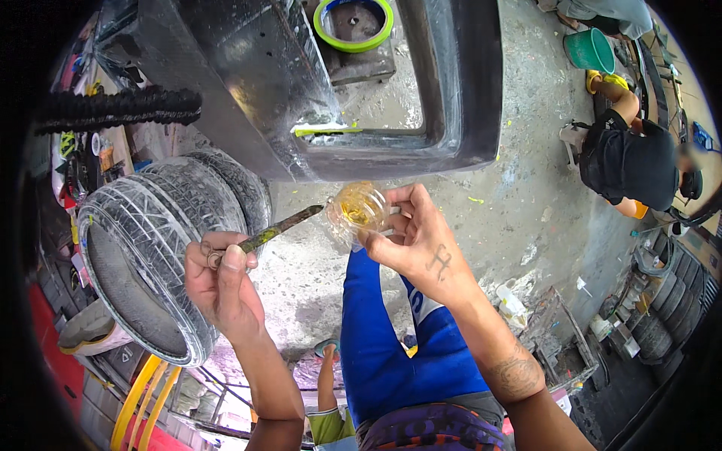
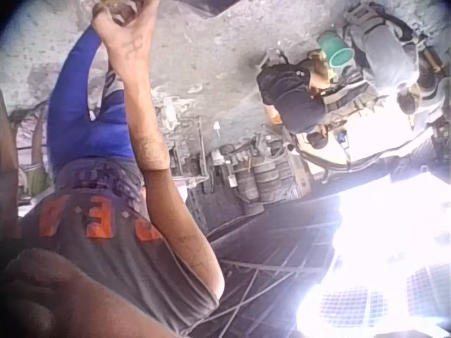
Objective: The person tears a strip of tape and applies it along the edge of a car bumper panel. They then dip an applicator tool into a cup of liquid and apply it onto the taped area of the bumper.
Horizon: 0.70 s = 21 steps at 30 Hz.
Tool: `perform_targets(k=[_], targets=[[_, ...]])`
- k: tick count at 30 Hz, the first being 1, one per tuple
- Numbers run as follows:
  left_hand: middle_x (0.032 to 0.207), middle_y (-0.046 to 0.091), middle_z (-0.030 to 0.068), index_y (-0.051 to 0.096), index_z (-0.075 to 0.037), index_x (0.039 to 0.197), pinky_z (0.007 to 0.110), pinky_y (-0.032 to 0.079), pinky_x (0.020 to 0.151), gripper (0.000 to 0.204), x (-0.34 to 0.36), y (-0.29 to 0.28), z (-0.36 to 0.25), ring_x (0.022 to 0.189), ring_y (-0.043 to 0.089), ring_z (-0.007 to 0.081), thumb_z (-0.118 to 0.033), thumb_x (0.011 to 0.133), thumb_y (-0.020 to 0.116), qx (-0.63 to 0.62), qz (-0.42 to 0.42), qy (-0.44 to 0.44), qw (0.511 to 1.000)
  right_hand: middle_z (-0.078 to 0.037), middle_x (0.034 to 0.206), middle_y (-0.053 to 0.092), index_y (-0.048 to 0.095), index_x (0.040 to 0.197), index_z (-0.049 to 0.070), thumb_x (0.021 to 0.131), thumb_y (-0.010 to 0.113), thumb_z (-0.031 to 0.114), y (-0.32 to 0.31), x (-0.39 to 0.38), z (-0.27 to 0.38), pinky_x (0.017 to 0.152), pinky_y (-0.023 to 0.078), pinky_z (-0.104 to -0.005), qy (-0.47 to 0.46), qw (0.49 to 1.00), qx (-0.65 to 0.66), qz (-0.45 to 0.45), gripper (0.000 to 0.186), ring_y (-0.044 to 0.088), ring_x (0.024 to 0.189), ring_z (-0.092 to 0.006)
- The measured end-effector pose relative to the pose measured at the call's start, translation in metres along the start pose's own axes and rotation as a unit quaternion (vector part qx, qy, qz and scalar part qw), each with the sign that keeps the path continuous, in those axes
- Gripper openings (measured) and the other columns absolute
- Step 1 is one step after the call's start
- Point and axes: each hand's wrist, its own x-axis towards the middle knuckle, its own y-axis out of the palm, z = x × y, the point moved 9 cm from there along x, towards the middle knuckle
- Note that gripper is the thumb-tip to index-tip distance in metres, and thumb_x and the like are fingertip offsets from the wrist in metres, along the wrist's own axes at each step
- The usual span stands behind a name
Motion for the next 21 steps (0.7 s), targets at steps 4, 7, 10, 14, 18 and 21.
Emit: perform_targets(k=[4,7,10,14,18,21], targets=[[0.090,0.067,0.0225,0.043,-0.005,0.083,0.023,0.046,0.069,0.029,-0.004,0.003,0.000,0.074,0.056,0.0109,0.003,0.084,0.071,0.045,0.022,0.046,0.998,-0.013,0.108,0.061,0.043,0.118,-0.005,0.082,0.076,0.009,0.004,0.003,0.003,0.079,0.052,-0.0267,-0.004,1.000,-0.009,-0.012,0.051,0.060,0.097,-0.0130],[0.091,0.067,0.0221,0.044,-0.005,0.084,0.023,0.046,0.069,0.027,-0.009,0.007,0.005,0.075,0.056,0.0105,0.004,0.084,0.070,0.046,0.052,0.041,0.997,-0.013,0.107,0.062,0.043,0.118,-0.005,0.081,0.075,0.008,0.010,0.005,0.005,0.081,0.053,-0.0275,0.003,1.000,-0.014,-0.008,0.051,0.061,0.097,-0.0138],[0.092,0.067,0.0217,0.044,-0.005,0.084,0.022,0.045,0.070,0.028,-0.012,0.005,0.014,0.075,0.056,0.0102,0.005,0.085,0.070,0.044,0.050,0.026,0.997,-0.013,0.107,0.062,0.043,0.118,-0.004,0.081,0.075,0.007,0.011,0.005,0.001,0.082,0.053,-0.0281,-0.003,1.000,-0.013,-0.015,0.050,0.061,0.098,-0.0142],[0.092,0.067,0.0211,0.043,-0.005,0.084,0.021,0.043,0.069,0.028,-0.013,-0.002,0.014,0.074,0.053,0.0090,0.006,0.084,0.069,0.036,0.037,0.027,0.998,-0.012,0.105,0.063,0.043,0.118,-0.005,0.081,0.074,0.006,0.015,0.005,0.002,0.083,0.053,-0.0281,-0.005,1.000,-0.008,-0.018,0.050,0.062,0.097,-0.0141],[0.093,0.067,0.0197,0.043,-0.005,0.083,0.021,0.042,0.068,0.029,-0.013,0.005,0.012,0.073,0.049,0.0076,0.007,0.084,0.069,0.093,0.051,0.044,0.993,-0.013,0.103,0.063,0.042,0.118,-0.004,0.081,0.074,0.006,0.015,0.003,0.004,0.083,0.053,-0.0279,-0.015,0.999,-0.021,-0.022,0.050,0.062,0.095,-0.0137],[0.093,0.067,0.0191,0.043,-0.005,0.082,0.021,0.041,0.068,0.029,-0.013,0.008,0.010,0.073,0.048,0.0071,0.007,0.084,0.069,0.102,0.059,0.045,0.992,-0.014,0.102,0.064,0.042,0.117,-0.004,0.081,0.074,0.006,0.017,0.001,0.005,0.083,0.053,-0.0278,-0.034,0.999,-0.020,-0.030,0.050,0.063,0.094,-0.0139]])
